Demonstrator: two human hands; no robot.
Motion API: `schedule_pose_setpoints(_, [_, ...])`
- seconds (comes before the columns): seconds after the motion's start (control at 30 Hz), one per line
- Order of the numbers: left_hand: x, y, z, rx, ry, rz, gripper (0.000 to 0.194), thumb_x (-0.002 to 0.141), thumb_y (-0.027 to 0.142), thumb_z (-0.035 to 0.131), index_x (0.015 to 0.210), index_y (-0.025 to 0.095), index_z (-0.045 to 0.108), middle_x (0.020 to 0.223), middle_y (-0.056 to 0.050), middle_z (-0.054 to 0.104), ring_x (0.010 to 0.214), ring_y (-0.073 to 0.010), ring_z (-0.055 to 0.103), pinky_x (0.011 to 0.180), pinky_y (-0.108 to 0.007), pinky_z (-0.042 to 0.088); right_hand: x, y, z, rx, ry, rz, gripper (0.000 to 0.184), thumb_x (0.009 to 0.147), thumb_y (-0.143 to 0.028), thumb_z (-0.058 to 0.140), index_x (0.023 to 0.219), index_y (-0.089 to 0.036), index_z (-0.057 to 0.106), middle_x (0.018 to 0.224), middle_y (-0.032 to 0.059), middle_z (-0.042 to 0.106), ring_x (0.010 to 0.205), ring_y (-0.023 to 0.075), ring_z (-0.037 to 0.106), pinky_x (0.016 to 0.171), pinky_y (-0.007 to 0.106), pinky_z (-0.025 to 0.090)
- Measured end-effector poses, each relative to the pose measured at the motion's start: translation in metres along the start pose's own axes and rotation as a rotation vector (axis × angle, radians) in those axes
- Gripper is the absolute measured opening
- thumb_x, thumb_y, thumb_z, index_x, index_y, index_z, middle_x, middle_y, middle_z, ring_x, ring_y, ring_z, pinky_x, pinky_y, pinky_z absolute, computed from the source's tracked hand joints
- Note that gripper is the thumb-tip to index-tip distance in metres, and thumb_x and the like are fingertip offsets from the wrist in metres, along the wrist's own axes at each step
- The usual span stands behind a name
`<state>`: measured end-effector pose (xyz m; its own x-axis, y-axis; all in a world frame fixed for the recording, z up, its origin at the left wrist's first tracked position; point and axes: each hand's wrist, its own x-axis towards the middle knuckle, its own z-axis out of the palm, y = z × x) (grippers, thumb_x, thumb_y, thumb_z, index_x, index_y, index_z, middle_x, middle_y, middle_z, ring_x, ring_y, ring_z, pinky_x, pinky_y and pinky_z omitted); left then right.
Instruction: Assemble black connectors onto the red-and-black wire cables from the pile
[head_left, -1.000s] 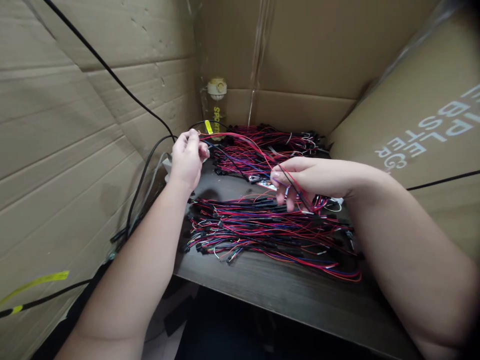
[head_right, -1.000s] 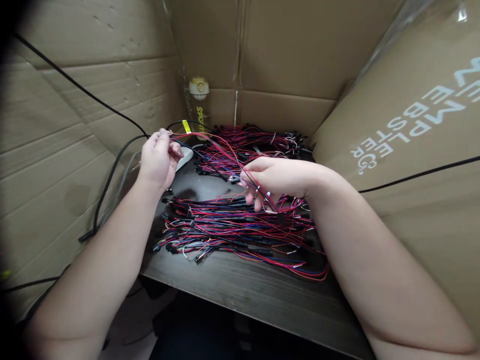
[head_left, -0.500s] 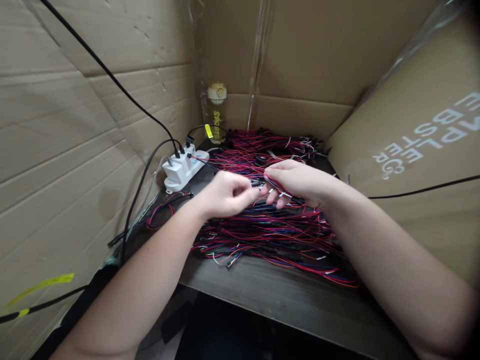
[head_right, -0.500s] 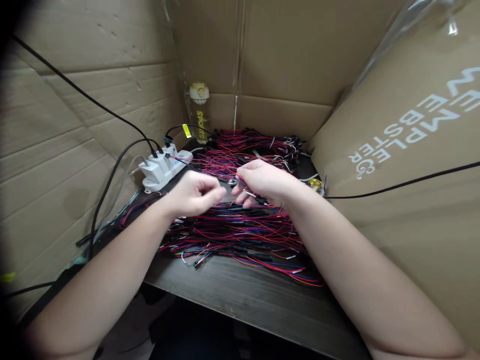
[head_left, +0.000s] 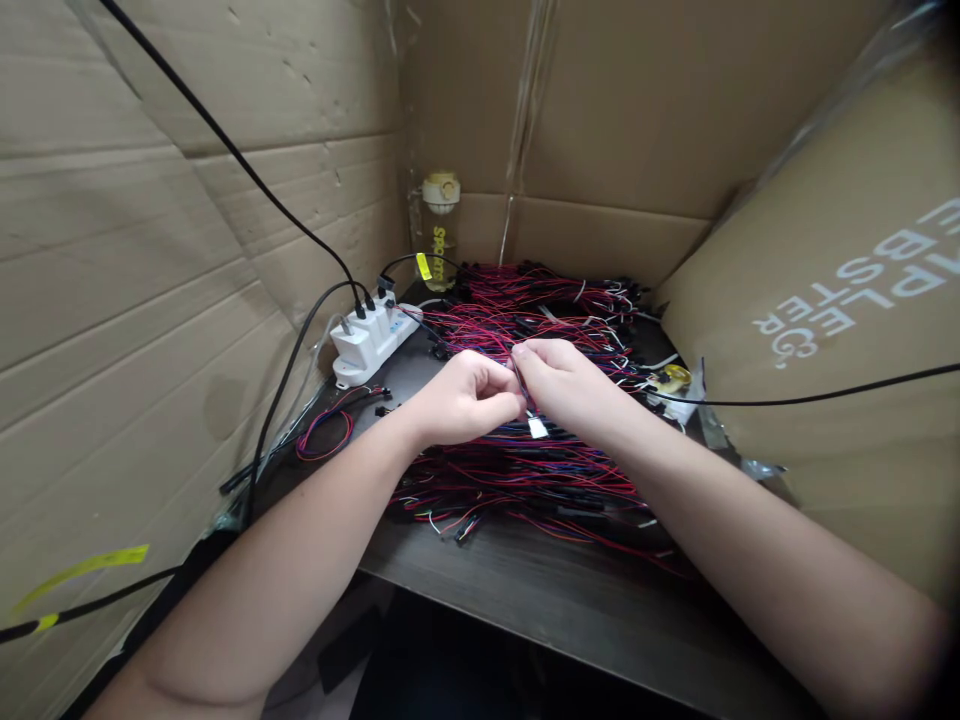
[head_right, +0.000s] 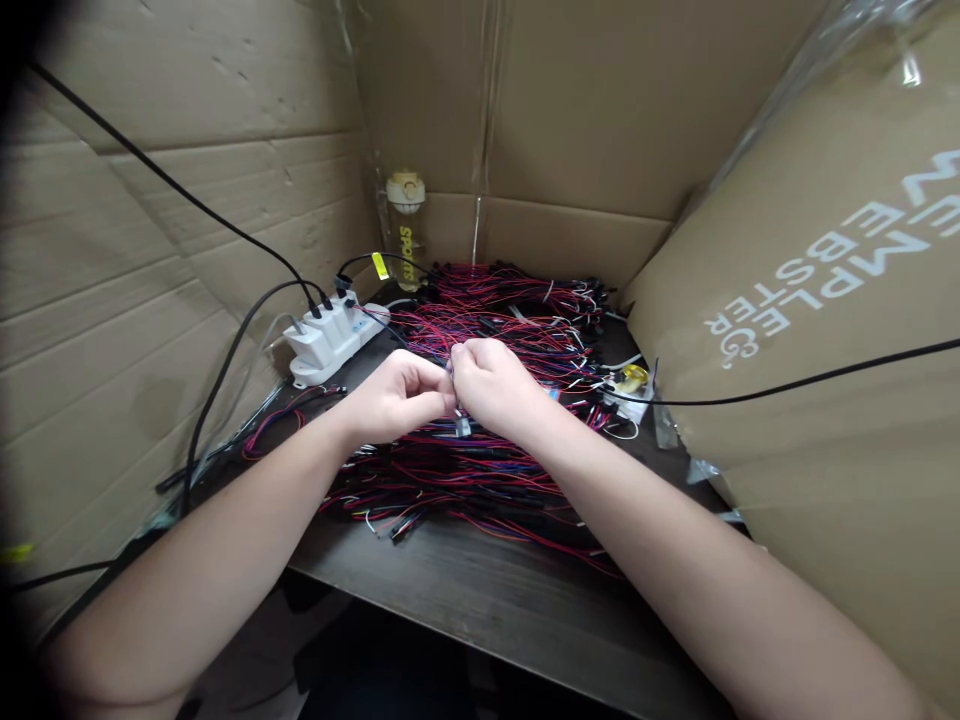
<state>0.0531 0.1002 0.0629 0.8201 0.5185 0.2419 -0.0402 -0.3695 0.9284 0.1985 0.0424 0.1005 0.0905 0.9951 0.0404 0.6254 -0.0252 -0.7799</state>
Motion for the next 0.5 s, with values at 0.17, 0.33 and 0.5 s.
schedule_pose_setpoints(0.17, [0.001, 0.001, -0.006, -0.065, 0.142, -0.035, 0.020, 0.075, 0.023, 0.060, 0.057, 0.016, 0.055, 0.047, 0.006, 0.042, 0.044, -0.0052, 0.033, 0.045, -0.022, 0.023, -0.008, -0.009, -0.006, 0.191, -0.155, 0.204, 0.044, 0.108, -0.041, 0.035, 0.076, -0.018, 0.054, 0.063, 0.0038, 0.062, 0.052, 0.0138, 0.060, 0.051, 0.024, 0.051])
schedule_pose_setpoints(0.33, [0.000, 0.006, -0.010, -0.115, 0.185, -0.045, 0.018, 0.074, 0.025, 0.064, 0.060, 0.016, 0.058, 0.046, 0.007, 0.043, 0.041, -0.0041, 0.033, 0.043, -0.022, 0.023, -0.015, -0.014, -0.016, 0.178, -0.270, 0.211, 0.042, 0.102, -0.046, 0.054, 0.077, -0.014, 0.066, 0.067, 0.0085, 0.073, 0.053, 0.0134, 0.065, 0.052, 0.022, 0.055])
schedule_pose_setpoints(0.5, [0.000, 0.001, -0.011, -0.299, 0.190, -0.054, 0.017, 0.074, 0.030, 0.070, 0.065, 0.017, 0.062, 0.043, 0.008, 0.042, 0.038, -0.0052, 0.033, 0.041, -0.023, 0.022, -0.020, -0.016, -0.028, 0.230, -0.276, 0.153, 0.037, 0.087, -0.049, 0.076, 0.072, -0.016, 0.070, 0.068, 0.0069, 0.075, 0.051, 0.0127, 0.065, 0.049, 0.022, 0.055])
